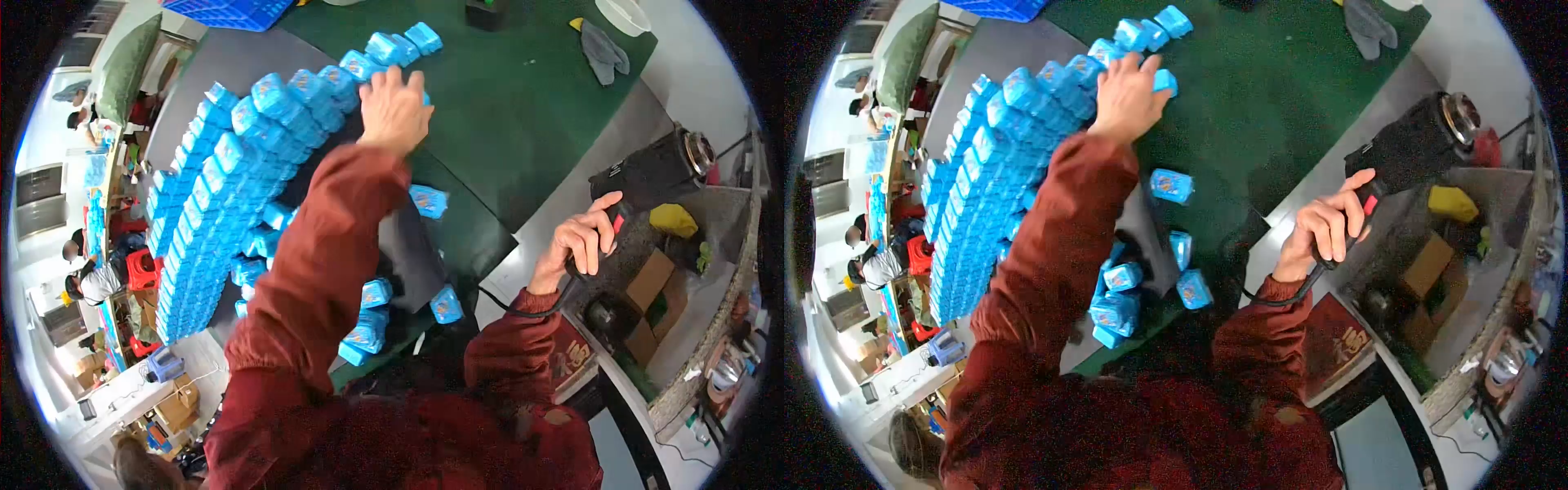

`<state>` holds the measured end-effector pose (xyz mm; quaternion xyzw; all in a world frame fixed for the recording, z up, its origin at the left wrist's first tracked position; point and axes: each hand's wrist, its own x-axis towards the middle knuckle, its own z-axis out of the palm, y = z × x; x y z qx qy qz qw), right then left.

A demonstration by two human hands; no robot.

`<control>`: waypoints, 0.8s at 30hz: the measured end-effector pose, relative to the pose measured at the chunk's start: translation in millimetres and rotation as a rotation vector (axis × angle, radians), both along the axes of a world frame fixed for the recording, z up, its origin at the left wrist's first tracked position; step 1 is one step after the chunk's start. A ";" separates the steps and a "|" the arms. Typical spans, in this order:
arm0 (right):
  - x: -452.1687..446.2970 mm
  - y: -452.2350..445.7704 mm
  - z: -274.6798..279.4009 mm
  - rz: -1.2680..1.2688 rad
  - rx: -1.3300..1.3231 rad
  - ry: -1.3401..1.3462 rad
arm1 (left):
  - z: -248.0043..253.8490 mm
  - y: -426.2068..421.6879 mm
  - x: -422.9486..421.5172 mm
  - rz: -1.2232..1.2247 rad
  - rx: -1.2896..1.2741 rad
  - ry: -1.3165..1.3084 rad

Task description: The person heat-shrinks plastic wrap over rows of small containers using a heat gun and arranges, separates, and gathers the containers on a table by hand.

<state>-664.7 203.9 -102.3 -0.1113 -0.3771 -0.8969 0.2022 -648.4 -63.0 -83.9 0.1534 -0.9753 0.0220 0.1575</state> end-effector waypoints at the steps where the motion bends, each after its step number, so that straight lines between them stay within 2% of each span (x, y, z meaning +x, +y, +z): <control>1: -7.4 9.3 -1.4 0.003 0.019 -0.010 | -15.7 -3.2 -23.2 0.104 -0.042 -0.240; 2: -11.3 15.8 -4.4 0.011 0.062 -0.013 | -31.6 -8.3 -36.3 0.206 -0.087 -0.489; 5: -25.3 37.4 -8.8 0.021 0.163 -0.027 | -53.4 -25.9 -44.5 0.202 0.090 -0.608; 7: -36.1 50.2 -10.9 0.019 0.209 -0.036 | -45.2 -19.8 -28.0 0.038 0.235 -0.260; 8: -40.1 55.3 -12.4 0.021 0.249 -0.037 | -25.5 -12.3 -16.6 0.043 0.235 -0.269; 10: -44.3 62.9 -15.6 0.035 0.333 -0.048 | 33.2 7.9 16.6 -0.114 0.549 0.166; 11: -47.2 65.9 -16.6 0.046 0.332 -0.065 | 49.7 8.6 45.6 -0.067 0.438 0.155; 12: -51.0 68.3 -17.7 0.061 0.356 -0.046 | 59.3 12.8 78.0 0.127 0.288 0.088; 14: -63.5 71.2 -18.2 0.084 0.405 0.006 | 58.8 4.2 136.1 0.494 0.261 -0.203; 15: -69.4 70.9 -18.0 0.096 0.428 0.037 | 45.3 -9.3 172.0 0.543 0.144 -0.441; 17: -80.8 67.7 -17.3 0.106 0.426 0.052 | 56.6 4.5 178.3 0.562 -0.184 -0.402; 18: -85.5 66.4 -16.6 0.116 0.429 0.068 | 69.4 17.9 157.2 0.398 -0.028 -0.133; 20: -88.4 64.4 -13.9 0.150 0.436 0.089 | 94.7 79.4 91.0 0.169 0.681 0.063; 21: -88.9 63.9 -10.1 0.166 0.438 0.080 | 86.3 99.6 73.2 -0.105 0.829 -0.009; 22: -90.5 62.5 -4.5 0.175 0.452 0.077 | 64.9 120.8 59.5 -0.264 0.719 -0.080; 24: -92.3 60.0 5.5 0.192 0.483 0.068 | 26.1 139.6 48.9 -0.114 0.349 -0.495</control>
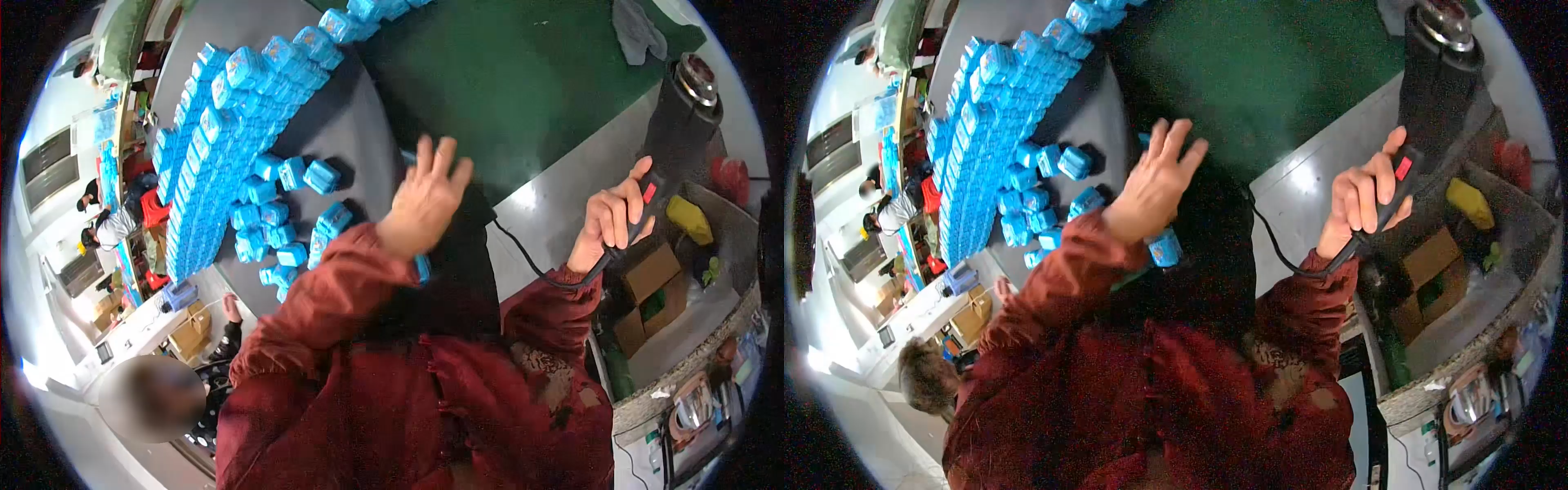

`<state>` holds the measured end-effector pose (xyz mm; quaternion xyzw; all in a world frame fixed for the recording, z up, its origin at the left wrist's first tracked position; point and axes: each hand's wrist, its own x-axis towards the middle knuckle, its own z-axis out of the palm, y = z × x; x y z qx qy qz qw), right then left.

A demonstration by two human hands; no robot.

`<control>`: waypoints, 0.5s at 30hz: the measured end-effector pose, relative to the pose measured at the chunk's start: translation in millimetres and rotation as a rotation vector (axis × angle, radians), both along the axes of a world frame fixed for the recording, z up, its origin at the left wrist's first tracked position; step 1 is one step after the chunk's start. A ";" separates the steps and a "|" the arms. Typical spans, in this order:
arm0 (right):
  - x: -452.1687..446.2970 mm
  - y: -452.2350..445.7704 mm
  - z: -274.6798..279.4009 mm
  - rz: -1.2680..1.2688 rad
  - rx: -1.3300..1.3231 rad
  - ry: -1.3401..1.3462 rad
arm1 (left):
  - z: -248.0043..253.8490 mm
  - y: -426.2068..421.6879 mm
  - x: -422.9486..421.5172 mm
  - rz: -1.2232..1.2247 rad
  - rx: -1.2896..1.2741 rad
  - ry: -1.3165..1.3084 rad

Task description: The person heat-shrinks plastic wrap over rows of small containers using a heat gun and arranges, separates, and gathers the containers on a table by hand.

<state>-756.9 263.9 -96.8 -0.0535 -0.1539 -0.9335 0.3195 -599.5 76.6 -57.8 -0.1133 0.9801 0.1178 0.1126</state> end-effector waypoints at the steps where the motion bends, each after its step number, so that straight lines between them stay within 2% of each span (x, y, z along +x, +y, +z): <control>1: -1.2 -0.5 1.8 0.001 0.015 -0.001 | -21.9 -1.8 6.9 0.038 -0.137 -0.090; 3: -6.1 3.6 0.6 0.010 0.033 0.026 | -49.4 -12.3 24.9 0.037 -0.406 -0.225; 6: -8.7 7.2 -1.4 0.033 0.062 0.116 | -55.9 -46.8 31.4 0.081 -0.303 -0.120; 9: -10.1 8.5 -3.2 0.049 0.047 0.146 | -35.4 -60.5 28.6 0.044 -0.195 -0.183; 11: -7.0 10.1 -6.1 0.061 0.051 0.165 | 20.0 -48.4 30.8 0.162 0.482 0.375; 13: -3.2 9.2 -8.5 0.073 0.059 0.173 | 68.0 -47.0 49.8 0.280 0.196 0.574; 14: -2.8 10.2 -8.9 0.080 0.069 0.181 | 75.3 -52.6 69.2 0.425 0.010 0.592; 15: -2.7 11.7 -8.8 0.088 0.081 0.189 | 75.0 -62.2 92.5 0.534 -0.050 0.554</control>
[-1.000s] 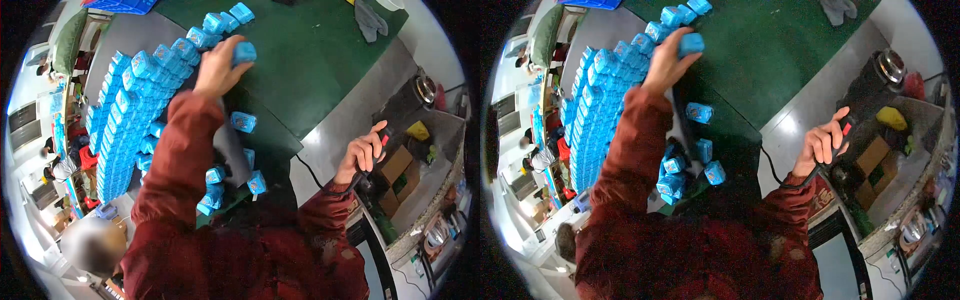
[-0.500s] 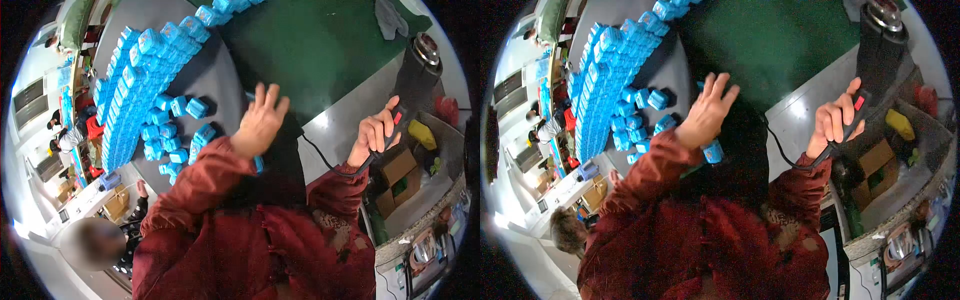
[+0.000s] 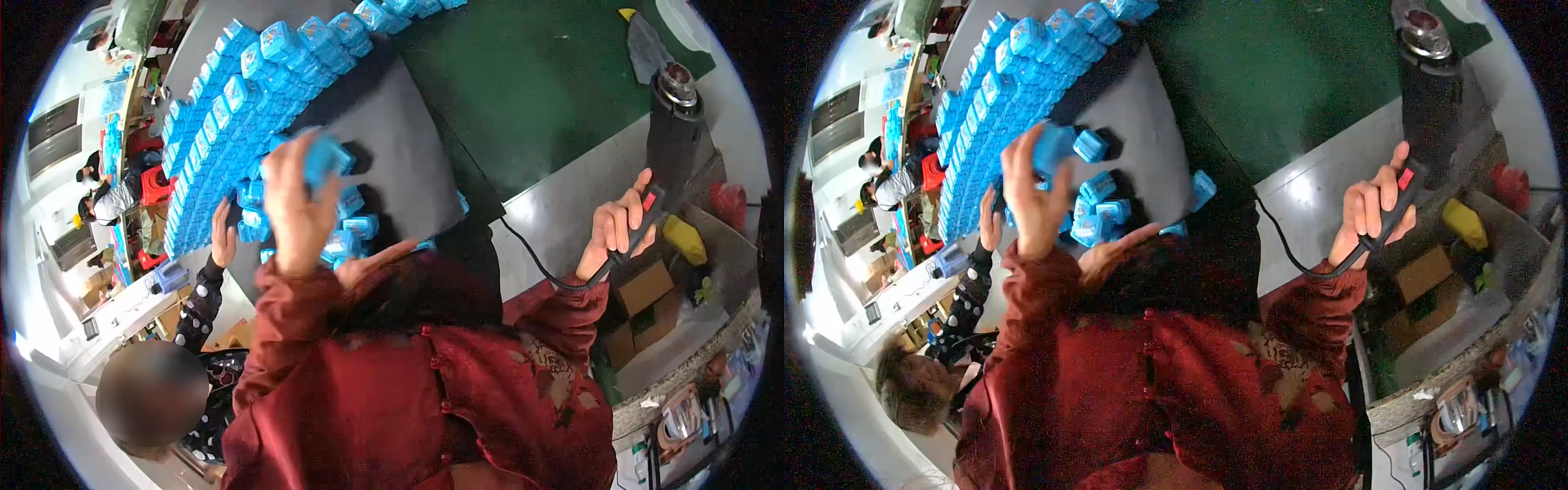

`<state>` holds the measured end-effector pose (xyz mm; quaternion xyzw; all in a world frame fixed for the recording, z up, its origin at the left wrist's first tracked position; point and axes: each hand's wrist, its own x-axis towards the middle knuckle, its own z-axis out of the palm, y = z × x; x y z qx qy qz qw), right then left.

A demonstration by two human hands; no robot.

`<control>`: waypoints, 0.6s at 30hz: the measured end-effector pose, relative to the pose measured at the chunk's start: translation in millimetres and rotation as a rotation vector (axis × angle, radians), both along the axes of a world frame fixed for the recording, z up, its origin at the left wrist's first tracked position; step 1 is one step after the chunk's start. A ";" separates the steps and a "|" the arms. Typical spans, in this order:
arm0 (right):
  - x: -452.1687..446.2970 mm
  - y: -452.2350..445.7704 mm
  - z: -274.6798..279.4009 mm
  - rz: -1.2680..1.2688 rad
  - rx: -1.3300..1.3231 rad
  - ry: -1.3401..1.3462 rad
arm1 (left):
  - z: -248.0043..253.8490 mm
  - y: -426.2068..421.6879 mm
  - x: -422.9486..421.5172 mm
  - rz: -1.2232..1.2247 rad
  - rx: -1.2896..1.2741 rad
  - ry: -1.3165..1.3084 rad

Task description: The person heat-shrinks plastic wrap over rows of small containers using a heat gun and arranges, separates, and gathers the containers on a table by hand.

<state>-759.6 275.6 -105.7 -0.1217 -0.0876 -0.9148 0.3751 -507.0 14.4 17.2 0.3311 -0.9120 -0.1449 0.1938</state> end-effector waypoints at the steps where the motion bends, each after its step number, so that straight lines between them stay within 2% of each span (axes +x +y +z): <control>1: 0.6 0.9 0.6 0.007 0.012 0.006 | -2.3 -9.3 24.3 0.118 -0.015 -0.048; 3: 1.3 0.6 1.3 0.023 0.026 0.008 | 4.3 -21.7 52.1 0.347 -0.118 -0.572; 4: 1.5 0.8 1.8 0.032 0.043 0.006 | 7.7 -15.2 53.5 0.348 -0.116 -0.569; 5: 0.0 0.6 2.5 0.037 0.061 0.007 | 11.8 -7.2 50.7 0.324 -0.259 -0.470; 6: -2.4 1.7 4.6 0.042 0.081 0.008 | 23.4 4.6 36.3 0.240 -0.260 -0.276; 8: -6.2 2.8 9.0 0.061 0.081 0.017 | 37.1 42.4 -2.0 -0.080 0.129 0.079; 9: -7.1 0.7 10.3 0.080 0.070 0.020 | 34.0 61.5 -17.4 -0.263 0.383 0.150; 11: -8.6 -2.5 13.4 0.112 0.042 0.026 | 15.2 95.0 -49.9 -0.584 0.898 0.023; 13: -12.9 -3.7 17.3 0.121 0.052 0.045 | -46.5 129.3 -62.1 -0.748 0.606 -0.152; 14: -14.4 -3.2 18.7 0.126 0.067 0.058 | -68.0 144.6 -63.9 -0.719 0.485 -0.313; 16: -11.4 -1.1 18.6 0.143 0.101 0.074 | -112.9 175.0 -61.0 -0.381 -0.074 -0.325; 18: -7.8 4.0 20.0 0.135 0.131 0.071 | -149.6 171.1 -42.5 -0.315 -0.097 -0.346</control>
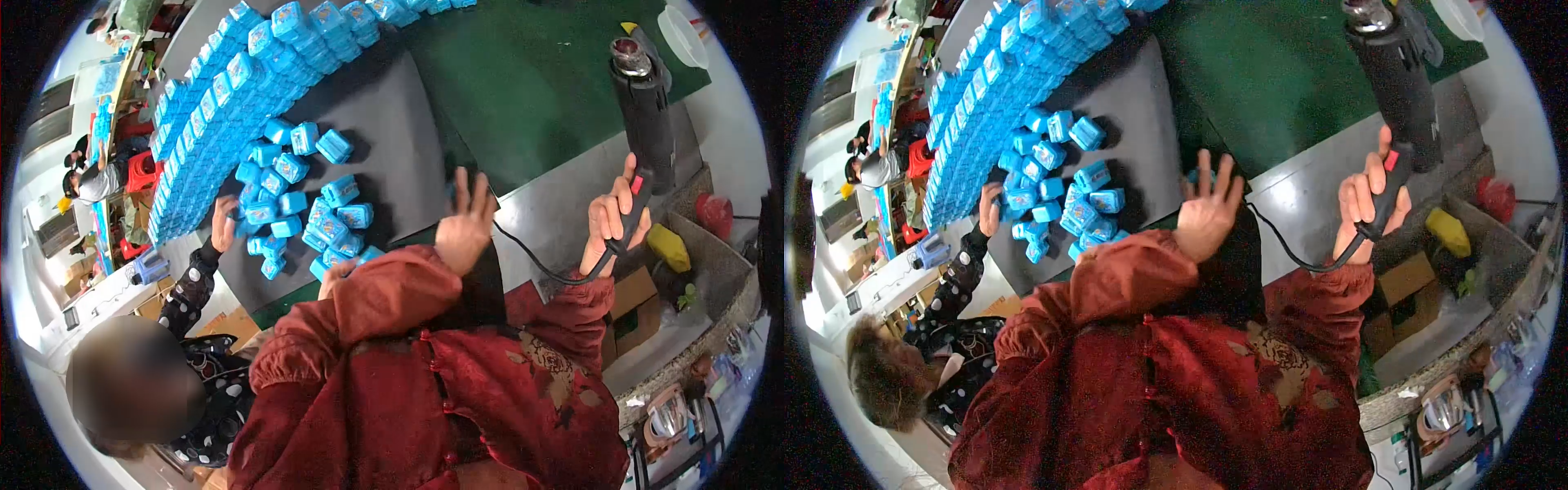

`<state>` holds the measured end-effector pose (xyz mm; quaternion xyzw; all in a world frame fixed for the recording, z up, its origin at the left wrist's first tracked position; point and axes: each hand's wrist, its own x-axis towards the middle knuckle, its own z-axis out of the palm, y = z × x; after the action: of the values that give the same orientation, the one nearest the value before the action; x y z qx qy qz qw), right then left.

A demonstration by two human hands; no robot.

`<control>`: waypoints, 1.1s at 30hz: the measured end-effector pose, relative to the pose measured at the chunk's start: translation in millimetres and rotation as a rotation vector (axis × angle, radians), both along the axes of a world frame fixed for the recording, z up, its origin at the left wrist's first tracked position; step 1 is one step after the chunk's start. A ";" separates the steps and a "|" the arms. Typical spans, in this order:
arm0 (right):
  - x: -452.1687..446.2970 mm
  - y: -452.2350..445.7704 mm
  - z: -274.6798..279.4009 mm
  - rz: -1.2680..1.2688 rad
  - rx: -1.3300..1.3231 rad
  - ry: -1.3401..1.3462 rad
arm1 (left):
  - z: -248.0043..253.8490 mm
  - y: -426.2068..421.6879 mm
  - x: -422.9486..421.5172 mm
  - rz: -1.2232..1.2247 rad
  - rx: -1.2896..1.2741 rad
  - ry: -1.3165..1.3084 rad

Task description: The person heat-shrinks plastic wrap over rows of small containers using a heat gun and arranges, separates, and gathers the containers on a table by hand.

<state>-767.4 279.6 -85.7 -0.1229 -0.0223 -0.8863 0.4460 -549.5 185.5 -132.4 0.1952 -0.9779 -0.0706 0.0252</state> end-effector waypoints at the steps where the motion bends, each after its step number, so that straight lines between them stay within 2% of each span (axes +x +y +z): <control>1: 0.4 6.3 3.4 -0.014 0.026 -0.001 | -16.0 -5.3 5.7 0.057 -0.039 -0.013; 3: 3.0 12.7 7.5 -0.036 0.067 0.002 | -34.7 -23.2 12.6 0.179 -0.128 -0.034; 6: 12.2 21.2 12.6 0.024 0.021 0.013 | -23.1 -39.0 20.4 0.180 -0.097 -0.080; 8: 23.4 24.5 17.3 0.045 0.025 0.006 | 5.2 -29.9 24.7 -0.037 0.297 -0.133; 9: 27.6 29.8 19.1 0.056 0.037 0.011 | -11.3 -11.3 34.1 -0.139 0.164 -0.005; 10: 32.2 32.7 20.9 0.070 0.047 0.020 | 7.4 -4.7 48.0 -0.291 0.171 0.231; 11: 37.5 35.2 26.8 0.104 0.037 0.034 | 34.7 -0.2 60.5 -0.251 0.149 0.305; 13: 47.2 39.2 34.1 0.115 0.106 0.023 | 49.9 -10.1 88.6 -0.071 0.077 0.512; 16: 57.0 37.0 35.6 0.181 0.088 0.039 | 66.5 -74.3 146.4 0.393 -0.121 0.629; 18: 60.6 31.4 35.9 0.227 0.062 0.057 | 57.4 -119.2 195.5 0.719 -0.269 0.529; 20: 64.0 29.0 38.7 0.283 0.067 0.097 | 42.3 -145.1 246.4 1.040 -0.329 0.319; 21: 65.4 30.3 41.9 0.287 0.051 0.111 | 12.8 -164.2 284.4 1.040 -0.404 0.323; 22: 67.6 30.4 44.4 0.307 0.063 0.111 | 25.6 -165.0 283.3 1.218 -0.457 0.174; 25: 68.4 27.1 53.2 0.344 0.067 0.137 | 55.7 -164.4 253.2 1.198 -0.535 0.232; 27: 69.9 24.8 54.3 0.329 0.082 0.130 | 22.9 -146.8 197.2 0.865 -0.379 0.335; 30: 62.6 8.2 63.2 0.318 0.086 0.176 | 46.3 -121.4 97.8 0.405 -0.058 0.452; 32: 52.8 -1.7 86.9 0.303 0.156 0.176 | 4.8 -116.0 66.0 0.278 -0.218 0.311; 33: 48.9 -8.1 98.3 0.294 0.193 0.168 | 1.1 -113.9 55.4 0.243 -0.112 0.267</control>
<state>-718.6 271.5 12.6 -0.1486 0.0826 -0.7961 0.5808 -494.1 71.5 -131.3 0.2991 -0.9374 -0.0379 0.1741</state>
